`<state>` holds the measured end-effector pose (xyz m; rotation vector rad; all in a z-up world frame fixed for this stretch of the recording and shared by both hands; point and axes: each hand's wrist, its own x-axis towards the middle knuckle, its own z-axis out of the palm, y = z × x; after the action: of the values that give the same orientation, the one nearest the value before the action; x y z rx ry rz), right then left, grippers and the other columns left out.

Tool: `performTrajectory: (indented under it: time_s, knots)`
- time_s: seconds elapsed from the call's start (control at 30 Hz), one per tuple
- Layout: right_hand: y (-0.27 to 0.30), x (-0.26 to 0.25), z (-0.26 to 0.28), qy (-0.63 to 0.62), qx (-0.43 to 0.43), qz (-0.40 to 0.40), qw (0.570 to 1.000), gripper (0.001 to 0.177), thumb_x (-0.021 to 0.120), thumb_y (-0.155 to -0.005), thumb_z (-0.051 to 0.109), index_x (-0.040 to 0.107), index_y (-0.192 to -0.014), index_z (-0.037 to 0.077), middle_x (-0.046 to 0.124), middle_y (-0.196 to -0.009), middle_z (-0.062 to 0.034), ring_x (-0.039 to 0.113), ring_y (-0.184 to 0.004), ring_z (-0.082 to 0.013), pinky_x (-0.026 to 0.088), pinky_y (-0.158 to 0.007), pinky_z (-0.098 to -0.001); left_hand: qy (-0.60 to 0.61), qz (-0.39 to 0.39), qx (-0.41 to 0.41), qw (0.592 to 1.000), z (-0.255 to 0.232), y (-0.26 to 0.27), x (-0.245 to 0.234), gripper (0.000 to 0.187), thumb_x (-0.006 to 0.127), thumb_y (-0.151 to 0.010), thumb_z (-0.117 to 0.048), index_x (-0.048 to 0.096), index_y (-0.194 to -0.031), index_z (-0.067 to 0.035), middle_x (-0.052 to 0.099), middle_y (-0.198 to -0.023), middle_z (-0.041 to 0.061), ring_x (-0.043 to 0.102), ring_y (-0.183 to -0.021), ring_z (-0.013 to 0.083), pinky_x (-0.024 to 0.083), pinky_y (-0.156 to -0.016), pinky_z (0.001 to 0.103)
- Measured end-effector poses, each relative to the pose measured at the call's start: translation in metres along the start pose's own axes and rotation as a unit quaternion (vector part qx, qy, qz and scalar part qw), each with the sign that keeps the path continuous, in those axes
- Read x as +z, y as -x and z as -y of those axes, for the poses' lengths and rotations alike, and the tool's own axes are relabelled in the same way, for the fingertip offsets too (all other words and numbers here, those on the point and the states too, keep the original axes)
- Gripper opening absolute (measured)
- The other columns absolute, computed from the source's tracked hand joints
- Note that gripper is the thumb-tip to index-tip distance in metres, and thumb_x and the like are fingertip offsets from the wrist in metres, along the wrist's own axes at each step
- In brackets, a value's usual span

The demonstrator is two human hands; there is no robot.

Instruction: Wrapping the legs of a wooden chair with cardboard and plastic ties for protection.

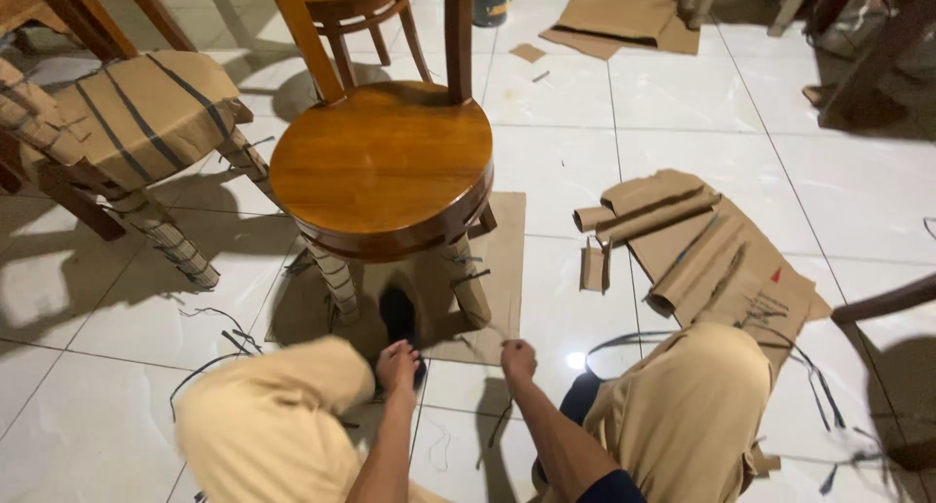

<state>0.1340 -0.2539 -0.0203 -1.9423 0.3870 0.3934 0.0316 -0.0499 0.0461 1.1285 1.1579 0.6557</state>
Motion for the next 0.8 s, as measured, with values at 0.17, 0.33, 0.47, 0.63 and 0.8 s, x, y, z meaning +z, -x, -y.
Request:
performTrajectory:
  time_s: [0.17, 0.33, 0.47, 0.63, 0.8]
  knots:
    - [0.021, -0.025, 0.030, -0.119, 0.088, -0.108, 0.983, 0.015, 0.071, -0.091, 0.027, 0.081, -0.095, 0.017, 0.078, -0.079, -0.0057, 0.076, -0.075, -0.0233, 0.056, -0.072, -0.0356, -0.177, 0.107, 0.121, 0.971, 0.007, 0.037, 0.032, 0.032, 0.072, -0.084, -0.014, 0.072, -0.116, -0.010, 0.076, -0.107, 0.019, 0.073, -0.103, 0.0319, 0.058, -0.091, 0.041]
    - [0.033, -0.044, 0.066, -0.183, 0.058, -0.122, 0.974, 0.022, 0.065, -0.086, 0.021, 0.081, -0.097, 0.012, 0.079, -0.079, -0.0056, 0.069, -0.056, -0.0168, 0.050, -0.053, -0.0269, -0.249, 0.205, 0.188, 0.928, 0.019, 0.040, 0.088, 0.071, 0.076, -0.080, -0.013, 0.048, -0.145, -0.005, 0.061, -0.135, 0.027, 0.060, -0.128, 0.0395, 0.053, -0.107, 0.049]
    - [0.003, -0.023, 0.078, -0.202, 0.067, -0.142, 0.967, 0.016, 0.065, -0.084, 0.018, 0.080, -0.091, 0.018, 0.079, -0.077, -0.0022, 0.065, -0.044, -0.0144, 0.048, -0.047, -0.0241, -0.290, 0.197, 0.180, 0.919, -0.001, 0.045, 0.116, 0.073, 0.073, -0.080, -0.018, 0.044, -0.145, -0.001, 0.055, -0.141, 0.029, 0.056, -0.134, 0.0395, 0.047, -0.113, 0.051]
    - [-0.018, -0.002, 0.154, -0.083, -0.074, -0.078, 0.991, 0.026, 0.060, -0.093, 0.017, 0.080, -0.108, 0.011, 0.078, -0.102, -0.0218, 0.070, -0.104, -0.0456, 0.053, -0.095, -0.0554, -0.341, 0.233, 0.038, 0.910, 0.010, 0.011, 0.140, 0.097, 0.056, -0.098, -0.063, 0.028, -0.156, 0.008, 0.034, -0.159, 0.033, 0.034, -0.149, 0.0414, 0.028, -0.126, 0.052]
    - [-0.048, -0.007, 0.190, -0.015, -0.216, 0.115, 0.970, 0.044, 0.058, -0.077, 0.003, 0.073, -0.117, 0.008, 0.078, -0.106, -0.0143, 0.071, -0.099, -0.0357, 0.055, -0.091, -0.0454, -0.255, 0.164, 0.177, 0.936, 0.071, -0.038, 0.144, 0.035, 0.069, -0.087, -0.015, 0.070, -0.114, 0.007, 0.073, -0.104, 0.026, 0.070, -0.096, 0.0383, 0.056, -0.082, 0.047]
